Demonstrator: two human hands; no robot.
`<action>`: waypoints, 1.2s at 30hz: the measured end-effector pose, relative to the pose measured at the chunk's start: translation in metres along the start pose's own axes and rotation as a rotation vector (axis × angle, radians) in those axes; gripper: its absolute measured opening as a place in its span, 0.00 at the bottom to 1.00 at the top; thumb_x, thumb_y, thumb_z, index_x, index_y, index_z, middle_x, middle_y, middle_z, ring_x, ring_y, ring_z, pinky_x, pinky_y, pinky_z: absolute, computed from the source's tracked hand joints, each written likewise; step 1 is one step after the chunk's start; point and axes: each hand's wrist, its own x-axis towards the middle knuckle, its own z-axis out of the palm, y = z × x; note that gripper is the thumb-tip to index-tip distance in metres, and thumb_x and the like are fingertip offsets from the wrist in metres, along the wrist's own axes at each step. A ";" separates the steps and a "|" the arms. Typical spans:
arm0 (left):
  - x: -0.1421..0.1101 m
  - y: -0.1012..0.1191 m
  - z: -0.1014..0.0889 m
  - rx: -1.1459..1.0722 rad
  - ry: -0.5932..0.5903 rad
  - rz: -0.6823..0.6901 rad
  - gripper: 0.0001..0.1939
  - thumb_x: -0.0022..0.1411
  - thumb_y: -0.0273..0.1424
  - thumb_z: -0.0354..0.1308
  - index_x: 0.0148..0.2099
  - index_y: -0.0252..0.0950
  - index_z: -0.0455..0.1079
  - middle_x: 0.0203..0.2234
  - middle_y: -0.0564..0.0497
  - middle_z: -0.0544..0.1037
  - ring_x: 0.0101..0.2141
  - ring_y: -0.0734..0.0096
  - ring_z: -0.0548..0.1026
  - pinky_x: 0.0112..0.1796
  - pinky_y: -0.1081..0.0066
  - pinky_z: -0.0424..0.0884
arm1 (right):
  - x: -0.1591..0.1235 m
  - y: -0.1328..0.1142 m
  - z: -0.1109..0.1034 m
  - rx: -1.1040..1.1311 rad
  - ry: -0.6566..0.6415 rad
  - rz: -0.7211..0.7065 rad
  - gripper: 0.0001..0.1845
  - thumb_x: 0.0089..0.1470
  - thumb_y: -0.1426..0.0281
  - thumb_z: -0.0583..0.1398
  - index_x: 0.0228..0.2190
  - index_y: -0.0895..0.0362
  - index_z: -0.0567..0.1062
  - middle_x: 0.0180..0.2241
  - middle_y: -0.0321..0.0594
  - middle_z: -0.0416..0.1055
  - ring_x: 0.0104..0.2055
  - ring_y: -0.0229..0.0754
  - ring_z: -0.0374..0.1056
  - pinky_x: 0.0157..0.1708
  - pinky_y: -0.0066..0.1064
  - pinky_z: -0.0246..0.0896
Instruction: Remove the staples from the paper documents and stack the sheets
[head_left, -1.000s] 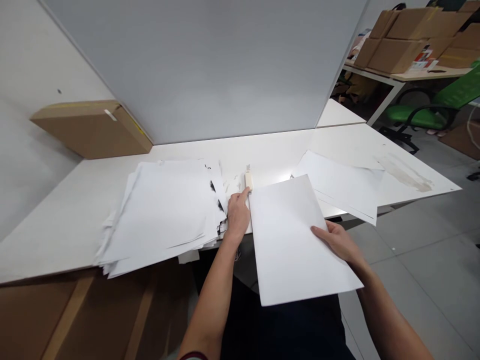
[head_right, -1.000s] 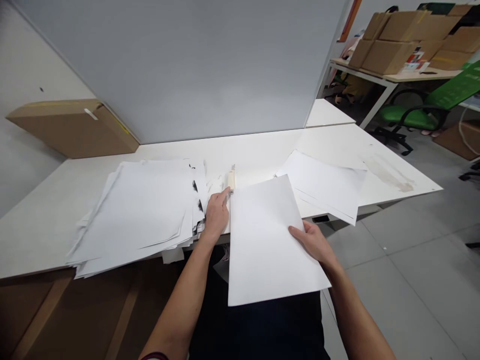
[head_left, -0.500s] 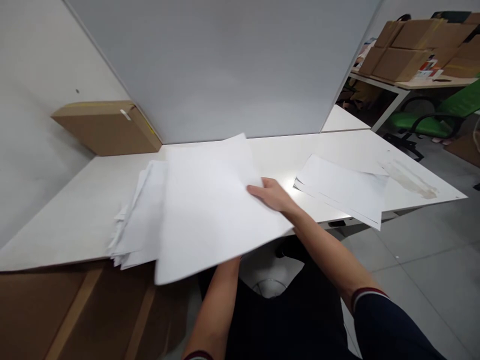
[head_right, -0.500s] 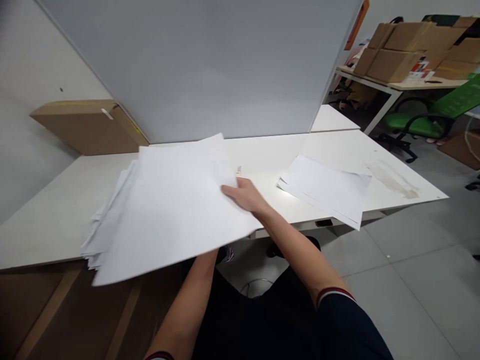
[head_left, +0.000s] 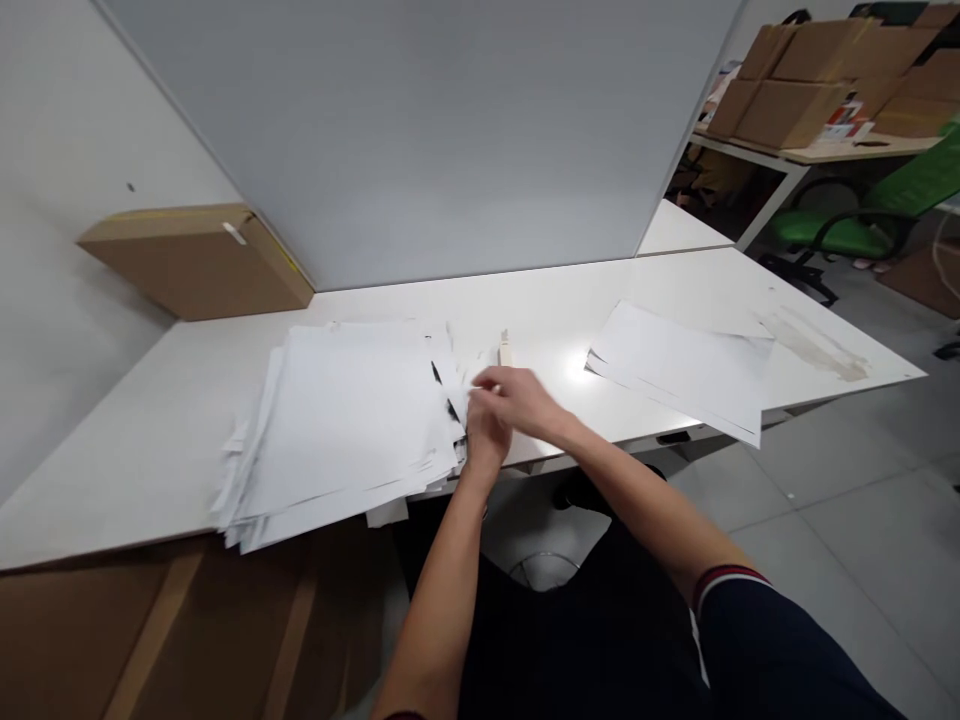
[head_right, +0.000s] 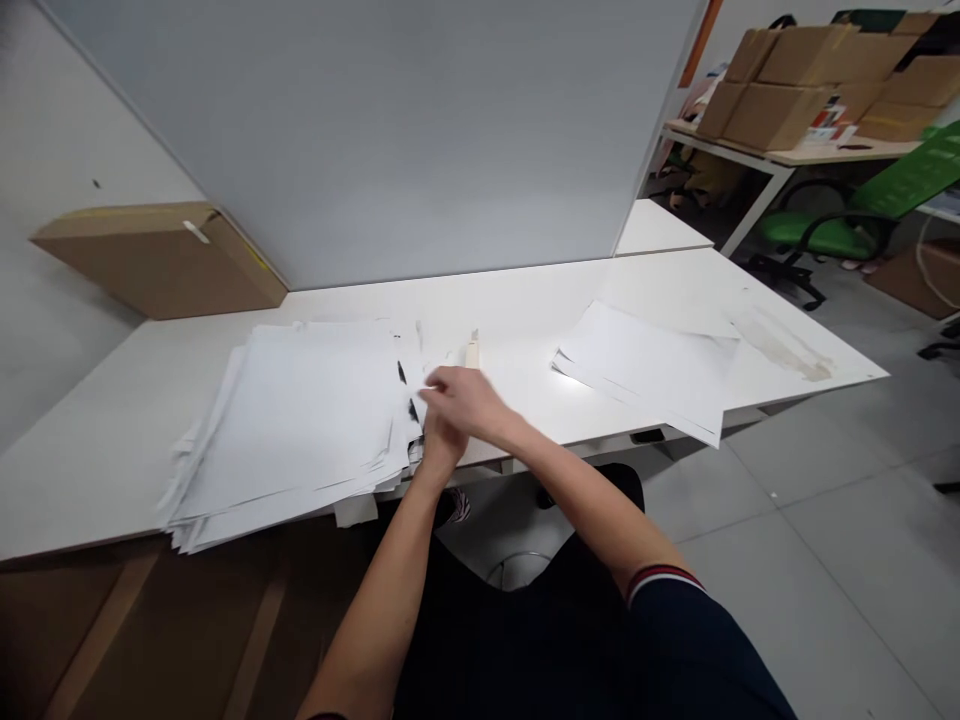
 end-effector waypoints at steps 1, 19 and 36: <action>-0.001 0.000 -0.001 0.046 0.023 0.029 0.22 0.61 0.28 0.44 0.57 0.33 0.59 0.45 0.40 0.70 0.51 0.57 0.63 0.53 0.57 0.56 | -0.014 0.015 -0.019 -0.031 0.058 0.023 0.10 0.56 0.66 0.54 0.33 0.56 0.73 0.35 0.39 0.74 0.36 0.40 0.69 0.38 0.31 0.62; -0.003 -0.002 0.000 0.359 0.123 0.179 0.22 0.61 0.27 0.43 0.58 0.32 0.59 0.39 0.41 0.72 0.41 0.60 0.68 0.46 0.60 0.64 | -0.011 0.149 -0.088 -0.752 0.206 0.515 0.14 0.56 0.72 0.53 0.40 0.65 0.73 0.40 0.58 0.71 0.43 0.53 0.65 0.37 0.37 0.59; -0.014 0.014 0.007 0.066 0.056 0.328 0.25 0.59 0.37 0.54 0.57 0.36 0.60 0.43 0.43 0.72 0.43 0.65 0.70 0.43 0.63 0.67 | -0.134 -0.018 -0.186 -0.501 0.999 -0.100 0.05 0.46 0.66 0.65 0.26 0.53 0.77 0.22 0.35 0.71 0.25 0.41 0.68 0.24 0.31 0.59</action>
